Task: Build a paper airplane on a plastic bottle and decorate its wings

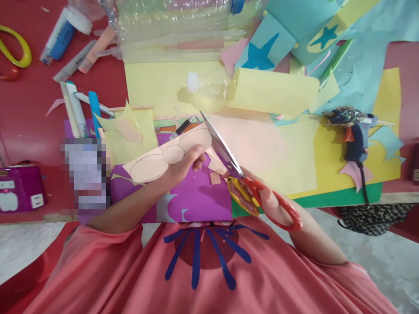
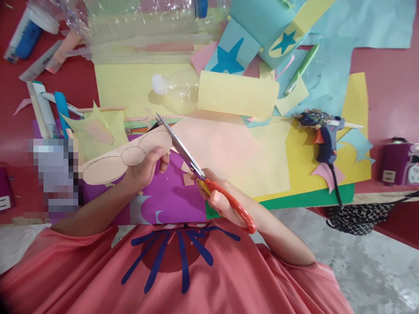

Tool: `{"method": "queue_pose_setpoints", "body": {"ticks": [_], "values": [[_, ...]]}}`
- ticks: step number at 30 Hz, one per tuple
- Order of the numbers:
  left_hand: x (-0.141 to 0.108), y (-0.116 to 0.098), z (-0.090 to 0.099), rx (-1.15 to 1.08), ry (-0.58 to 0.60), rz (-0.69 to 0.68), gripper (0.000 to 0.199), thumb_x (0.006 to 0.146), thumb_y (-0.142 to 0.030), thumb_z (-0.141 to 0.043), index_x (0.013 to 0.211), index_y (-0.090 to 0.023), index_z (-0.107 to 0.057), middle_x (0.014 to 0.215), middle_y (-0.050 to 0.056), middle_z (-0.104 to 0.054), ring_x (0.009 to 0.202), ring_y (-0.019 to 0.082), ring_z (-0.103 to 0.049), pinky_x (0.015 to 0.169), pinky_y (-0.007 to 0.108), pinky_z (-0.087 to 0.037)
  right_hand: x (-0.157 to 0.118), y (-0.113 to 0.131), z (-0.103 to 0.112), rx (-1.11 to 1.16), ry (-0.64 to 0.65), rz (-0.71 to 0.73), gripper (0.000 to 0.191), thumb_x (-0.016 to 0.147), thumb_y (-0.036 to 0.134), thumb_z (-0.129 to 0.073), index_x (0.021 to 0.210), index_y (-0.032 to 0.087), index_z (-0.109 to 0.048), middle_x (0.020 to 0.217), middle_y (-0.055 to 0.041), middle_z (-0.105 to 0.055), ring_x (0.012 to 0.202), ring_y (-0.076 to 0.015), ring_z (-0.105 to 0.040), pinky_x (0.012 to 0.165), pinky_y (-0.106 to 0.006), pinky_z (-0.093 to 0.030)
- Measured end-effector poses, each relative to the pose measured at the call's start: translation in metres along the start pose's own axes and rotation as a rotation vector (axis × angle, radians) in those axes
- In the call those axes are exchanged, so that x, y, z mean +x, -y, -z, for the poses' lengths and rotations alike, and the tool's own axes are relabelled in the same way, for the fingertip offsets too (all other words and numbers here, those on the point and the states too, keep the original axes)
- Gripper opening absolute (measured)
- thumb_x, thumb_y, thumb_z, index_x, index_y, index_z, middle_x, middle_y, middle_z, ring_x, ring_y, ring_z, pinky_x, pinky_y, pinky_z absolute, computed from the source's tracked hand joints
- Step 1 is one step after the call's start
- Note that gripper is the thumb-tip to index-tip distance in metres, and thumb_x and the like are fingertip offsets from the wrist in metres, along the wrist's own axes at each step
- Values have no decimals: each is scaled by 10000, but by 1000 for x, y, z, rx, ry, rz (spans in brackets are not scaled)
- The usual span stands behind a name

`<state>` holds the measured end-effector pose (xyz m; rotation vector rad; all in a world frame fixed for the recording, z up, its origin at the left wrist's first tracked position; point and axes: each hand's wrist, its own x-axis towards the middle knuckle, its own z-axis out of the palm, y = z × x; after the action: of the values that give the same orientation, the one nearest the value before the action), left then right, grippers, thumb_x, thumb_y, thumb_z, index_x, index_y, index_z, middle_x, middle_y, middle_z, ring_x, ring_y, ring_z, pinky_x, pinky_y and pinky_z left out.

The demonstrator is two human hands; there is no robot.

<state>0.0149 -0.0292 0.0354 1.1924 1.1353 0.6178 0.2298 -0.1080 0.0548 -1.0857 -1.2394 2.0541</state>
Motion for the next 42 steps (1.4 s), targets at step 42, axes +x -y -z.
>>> {"method": "queue_pose_setpoints", "body": {"ticks": [42], "values": [[11,14,3,-165,-162,-71,377,795,-470,-606,541,-194,-566,454,-14,-551,396,88,-491,413,231,-415,-3,5,8,9,-51,-38,652,815,813,-422,1025,201,-499,727,34,-357,527,-70,-252,424,-237,-211]]}}
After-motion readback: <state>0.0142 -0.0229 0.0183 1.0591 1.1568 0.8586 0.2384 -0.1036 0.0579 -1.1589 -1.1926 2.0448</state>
